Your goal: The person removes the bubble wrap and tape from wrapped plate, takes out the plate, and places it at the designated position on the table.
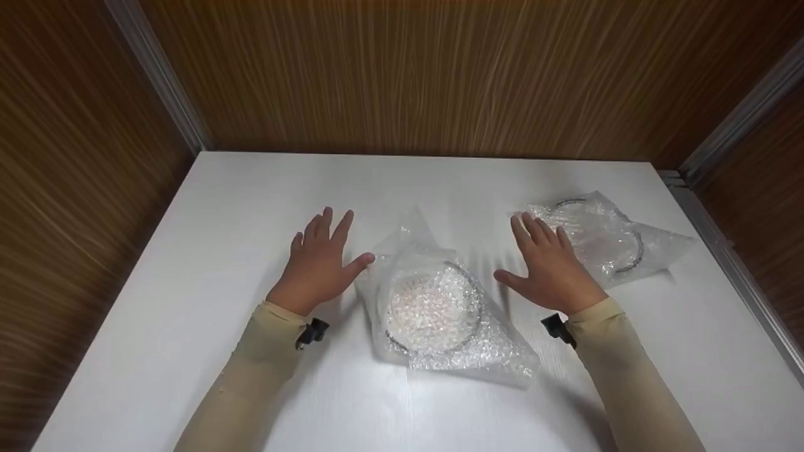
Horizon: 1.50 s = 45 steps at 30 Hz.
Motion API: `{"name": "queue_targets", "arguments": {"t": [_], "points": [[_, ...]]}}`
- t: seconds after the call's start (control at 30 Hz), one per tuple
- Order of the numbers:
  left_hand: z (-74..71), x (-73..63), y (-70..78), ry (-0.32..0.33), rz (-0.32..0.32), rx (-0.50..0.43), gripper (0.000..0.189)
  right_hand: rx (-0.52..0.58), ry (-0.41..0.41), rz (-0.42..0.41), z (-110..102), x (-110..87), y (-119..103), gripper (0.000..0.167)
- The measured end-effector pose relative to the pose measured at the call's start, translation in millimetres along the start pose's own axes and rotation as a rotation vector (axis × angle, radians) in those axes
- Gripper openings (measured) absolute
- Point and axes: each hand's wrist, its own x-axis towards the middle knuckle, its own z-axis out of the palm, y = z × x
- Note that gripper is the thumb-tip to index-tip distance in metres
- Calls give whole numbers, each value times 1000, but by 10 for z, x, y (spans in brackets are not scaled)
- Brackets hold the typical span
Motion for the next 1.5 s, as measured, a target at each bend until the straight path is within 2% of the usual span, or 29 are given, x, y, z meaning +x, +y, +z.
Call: {"name": "queue_targets", "arguments": {"t": [0.1,0.17,0.23,0.3,0.4,0.5,0.6,0.67,0.73,0.8,0.87,0.97,1.07,1.2,1.33,1.4,1.5], "points": [[-23,-18,54,-3,-27,-21,84,53,21,-101,116,61,-103,93],[-50,-46,96,-47,-42,-44,78,134,-33,-183,238,96,-206,98],[-80,-77,136,-120,-35,-90,72,235,-151,-237,354,139,-310,105],[-106,-95,166,-213,-5,-163,66,335,-237,-251,433,207,-384,109],[-134,-102,185,-328,73,-309,57,424,-245,-226,464,376,-432,107],[-164,-131,178,-425,159,-398,55,409,-200,-247,432,534,-439,90],[-188,-195,204,-475,214,-385,65,310,-145,-358,424,551,-449,60],[-182,-249,253,-469,227,-329,78,254,-84,-431,439,514,-454,38],[-164,-296,317,-434,226,-249,88,227,-27,-455,457,471,-465,24],[-139,-326,379,-390,224,-187,87,219,-8,-436,465,446,-471,16],[-121,-339,430,-342,210,-141,78,203,-8,-405,472,413,-466,12],[-102,-325,447,-288,186,-114,63,151,-32,-403,474,357,-453,16],[-105,-305,423,-279,173,-103,54,113,-67,-447,474,302,-437,25],[-145,-277,378,-308,224,-108,41,111,-82,-465,462,257,-420,36],[-205,-270,306,-319,282,-120,28,135,-60,-426,469,217,-403,34],[-223,-264,276,-313,283,-117,31,142,-67,-405,476,188,-395,35],[-216,-250,249,-307,267,-110,32,135,-101,-423,500,134,-402,45]]}}
